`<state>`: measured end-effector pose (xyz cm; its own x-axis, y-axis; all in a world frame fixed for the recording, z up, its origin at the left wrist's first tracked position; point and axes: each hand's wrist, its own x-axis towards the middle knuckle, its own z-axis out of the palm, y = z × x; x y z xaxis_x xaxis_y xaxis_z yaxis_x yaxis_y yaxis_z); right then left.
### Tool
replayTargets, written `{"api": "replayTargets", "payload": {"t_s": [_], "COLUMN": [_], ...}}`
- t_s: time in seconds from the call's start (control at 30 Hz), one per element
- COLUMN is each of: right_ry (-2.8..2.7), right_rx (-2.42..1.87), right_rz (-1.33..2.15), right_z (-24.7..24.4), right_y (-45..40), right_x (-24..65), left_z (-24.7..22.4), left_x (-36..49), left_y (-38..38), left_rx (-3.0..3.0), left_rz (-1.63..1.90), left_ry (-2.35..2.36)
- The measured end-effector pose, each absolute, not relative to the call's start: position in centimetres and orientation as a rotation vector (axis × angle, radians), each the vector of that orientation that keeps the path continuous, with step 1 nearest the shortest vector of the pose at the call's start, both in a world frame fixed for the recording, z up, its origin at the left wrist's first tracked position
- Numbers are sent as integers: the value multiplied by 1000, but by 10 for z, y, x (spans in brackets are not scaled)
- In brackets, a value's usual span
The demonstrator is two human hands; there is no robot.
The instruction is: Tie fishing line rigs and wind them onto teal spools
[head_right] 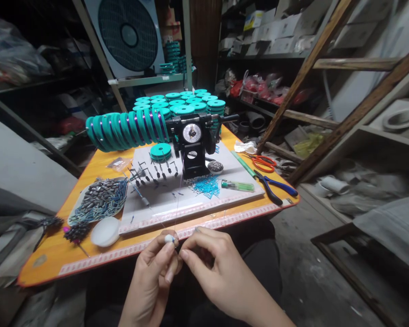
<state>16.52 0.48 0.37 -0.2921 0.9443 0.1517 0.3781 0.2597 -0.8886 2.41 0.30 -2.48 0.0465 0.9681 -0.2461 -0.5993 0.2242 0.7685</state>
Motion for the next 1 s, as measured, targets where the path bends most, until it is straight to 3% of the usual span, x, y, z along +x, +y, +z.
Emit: {"api": "replayTargets", "payload": {"t_s": [0.73,1.0], "right_ry": [-1637,-1432], "right_rx": [-1157,-1006], "right_rz": [1078,1375], "right_z": [-4,-9], "right_y": [8,14], "right_x": [156,159], "left_z": [-18,-17], "left_x": [26,27], "left_y": [3,3], "left_rx": [477,418], "left_rz": [1273,1234], "left_ry": [866,869]}}
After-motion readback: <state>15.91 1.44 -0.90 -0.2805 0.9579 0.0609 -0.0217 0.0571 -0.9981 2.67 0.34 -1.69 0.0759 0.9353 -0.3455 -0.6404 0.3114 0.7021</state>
